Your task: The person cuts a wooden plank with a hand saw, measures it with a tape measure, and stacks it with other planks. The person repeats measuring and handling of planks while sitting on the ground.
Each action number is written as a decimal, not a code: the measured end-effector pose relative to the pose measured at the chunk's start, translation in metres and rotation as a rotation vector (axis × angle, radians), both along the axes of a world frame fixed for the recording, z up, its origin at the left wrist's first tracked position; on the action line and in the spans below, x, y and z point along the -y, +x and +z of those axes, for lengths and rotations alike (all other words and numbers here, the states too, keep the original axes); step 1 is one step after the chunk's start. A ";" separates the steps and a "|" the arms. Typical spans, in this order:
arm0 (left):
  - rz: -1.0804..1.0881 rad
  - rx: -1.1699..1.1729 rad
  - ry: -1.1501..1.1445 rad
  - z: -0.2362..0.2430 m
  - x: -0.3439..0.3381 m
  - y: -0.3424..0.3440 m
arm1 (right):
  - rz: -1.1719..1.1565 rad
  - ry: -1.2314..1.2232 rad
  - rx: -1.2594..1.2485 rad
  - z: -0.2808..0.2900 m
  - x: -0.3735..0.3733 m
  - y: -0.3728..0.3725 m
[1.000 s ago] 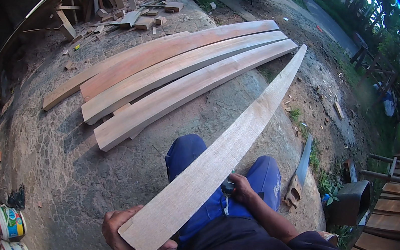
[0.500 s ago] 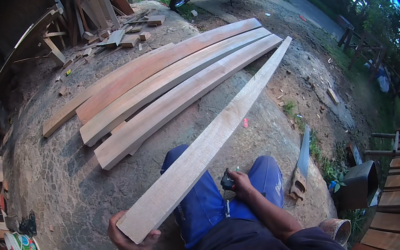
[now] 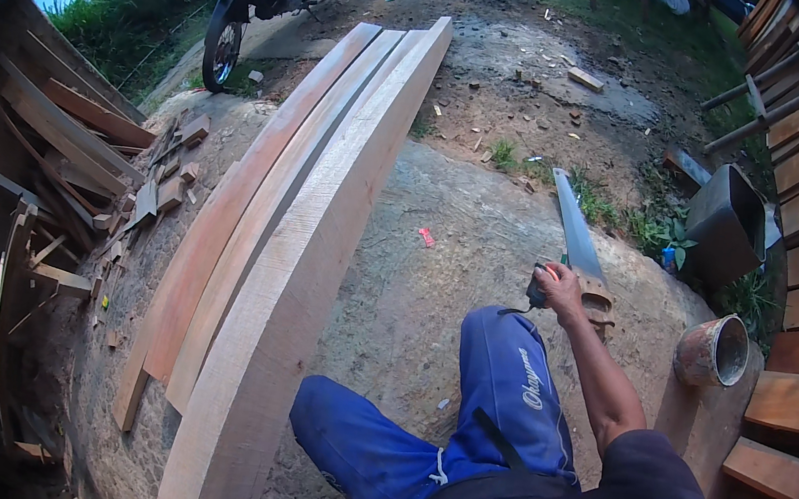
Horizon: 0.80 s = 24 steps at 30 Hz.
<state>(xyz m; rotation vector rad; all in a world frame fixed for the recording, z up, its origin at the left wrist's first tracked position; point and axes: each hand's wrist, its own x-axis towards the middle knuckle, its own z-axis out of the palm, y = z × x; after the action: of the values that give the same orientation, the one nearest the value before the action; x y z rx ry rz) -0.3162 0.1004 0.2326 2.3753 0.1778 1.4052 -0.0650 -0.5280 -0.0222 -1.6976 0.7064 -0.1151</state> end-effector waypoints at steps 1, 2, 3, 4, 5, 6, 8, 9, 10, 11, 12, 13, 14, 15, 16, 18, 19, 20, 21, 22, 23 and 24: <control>0.095 0.006 0.067 -0.001 -0.021 -0.003 | -0.021 -0.017 -0.150 -0.018 0.003 -0.012; 0.194 0.012 0.130 -0.003 -0.041 -0.006 | -0.003 -0.048 -0.249 -0.037 0.005 -0.023; 0.265 -0.002 0.189 -0.002 -0.058 -0.009 | 0.056 -0.065 -0.260 -0.052 0.006 -0.038; 0.311 -0.048 0.242 -0.005 -0.072 -0.011 | 0.129 -0.207 -0.208 -0.067 0.004 -0.050; 0.337 -0.078 0.277 -0.006 -0.081 -0.013 | 0.182 -0.361 -0.237 -0.080 0.001 -0.059; 0.347 -0.102 0.313 -0.003 -0.089 -0.014 | 0.188 -0.359 -0.182 -0.090 -0.003 -0.067; 0.345 -0.159 0.368 0.004 -0.094 -0.013 | 0.187 -0.368 -0.162 -0.101 -0.007 -0.079; 0.334 -0.194 0.394 0.010 -0.092 -0.009 | 0.178 -0.397 -0.211 -0.103 -0.010 -0.081; 0.322 -0.220 0.418 0.018 -0.089 -0.005 | 0.215 -0.419 -0.292 -0.103 -0.010 -0.083; 0.310 -0.246 0.440 0.029 -0.084 0.001 | 0.269 -0.465 -0.310 -0.101 -0.010 -0.081; 0.295 -0.275 0.459 0.042 -0.079 0.008 | 0.327 -0.529 -0.374 -0.096 -0.010 -0.081; 0.280 -0.302 0.479 0.056 -0.072 0.015 | 0.384 -0.593 -0.440 -0.090 -0.008 -0.076; 0.257 -0.333 0.500 0.073 -0.063 0.023 | 0.446 -0.548 -0.543 -0.081 -0.006 -0.071; 0.225 -0.367 0.520 0.092 -0.054 0.033 | 0.529 -0.578 -0.616 -0.071 -0.006 -0.067; 0.186 -0.401 0.536 0.113 -0.044 0.043 | 0.596 -0.617 -0.671 -0.060 -0.007 -0.063; 0.109 -0.444 0.558 0.161 -0.021 0.065 | 0.670 -0.645 -0.819 -0.030 -0.010 -0.048; 0.066 -0.458 0.573 0.188 -0.009 0.077 | 0.663 -0.618 -0.753 -0.011 -0.012 -0.042; 0.022 -0.474 0.587 0.216 0.003 0.090 | 0.633 -0.612 -0.613 0.007 -0.021 -0.034; -0.028 -0.487 0.596 0.246 0.016 0.102 | 0.598 -0.604 -0.549 0.028 -0.029 -0.027; -0.073 -0.496 0.606 0.276 0.029 0.114 | 0.579 -0.578 -0.422 0.051 -0.035 -0.020; -0.121 -0.502 0.614 0.308 0.042 0.127 | 0.563 -0.545 -0.374 0.075 -0.045 -0.014; -0.165 -0.505 0.623 0.340 0.056 0.140 | 0.546 -0.506 -0.330 0.101 -0.055 -0.009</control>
<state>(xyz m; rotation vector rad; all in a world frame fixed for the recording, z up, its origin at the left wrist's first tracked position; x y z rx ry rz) -0.1767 0.0446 0.5724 3.1304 -0.3754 0.8332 -0.0736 -0.4730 0.0789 -2.3744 0.4434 0.4107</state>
